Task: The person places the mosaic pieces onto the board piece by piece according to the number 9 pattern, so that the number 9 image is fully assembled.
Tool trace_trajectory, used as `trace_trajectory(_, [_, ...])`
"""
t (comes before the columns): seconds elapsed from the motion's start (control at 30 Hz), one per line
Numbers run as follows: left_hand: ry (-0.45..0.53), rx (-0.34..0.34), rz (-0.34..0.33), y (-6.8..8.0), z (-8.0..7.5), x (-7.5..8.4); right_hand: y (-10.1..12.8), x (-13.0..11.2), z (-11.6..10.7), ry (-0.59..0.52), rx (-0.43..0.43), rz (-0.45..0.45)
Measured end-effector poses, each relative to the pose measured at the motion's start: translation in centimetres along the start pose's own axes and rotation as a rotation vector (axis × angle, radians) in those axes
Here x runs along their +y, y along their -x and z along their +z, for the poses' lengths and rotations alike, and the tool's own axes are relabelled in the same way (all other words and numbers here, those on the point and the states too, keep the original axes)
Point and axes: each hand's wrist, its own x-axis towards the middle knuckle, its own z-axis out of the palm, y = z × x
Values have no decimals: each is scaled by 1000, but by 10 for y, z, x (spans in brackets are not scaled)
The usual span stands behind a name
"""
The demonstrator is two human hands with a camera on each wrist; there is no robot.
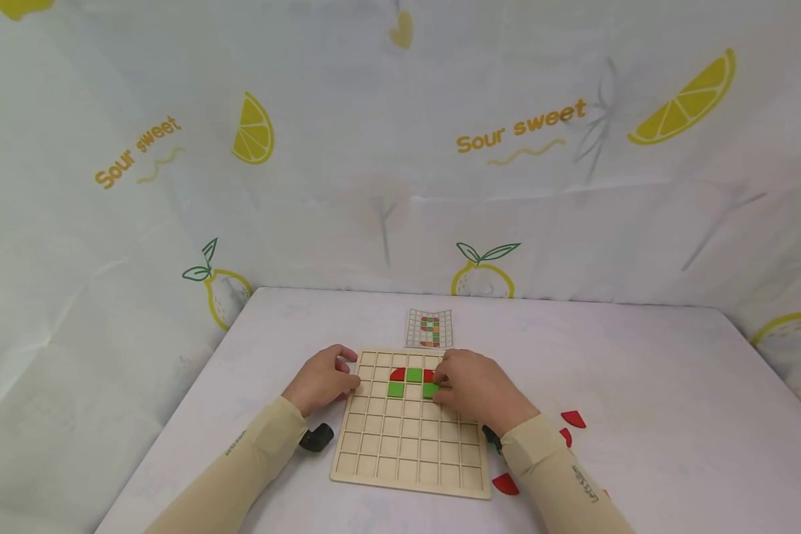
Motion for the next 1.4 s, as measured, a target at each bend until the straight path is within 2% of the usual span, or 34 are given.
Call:
trace_trajectory(0.97, [-10,-30,18,-1,9,11,15,8,-12,14,14,26])
trace_trajectory(1.13, [-17,-26,2,1,8,7,24,20,-18,-34,3,84])
trace_trajectory(1.4, [-22,-14,-11,2,0,1,53,58,-37,-1,16,122])
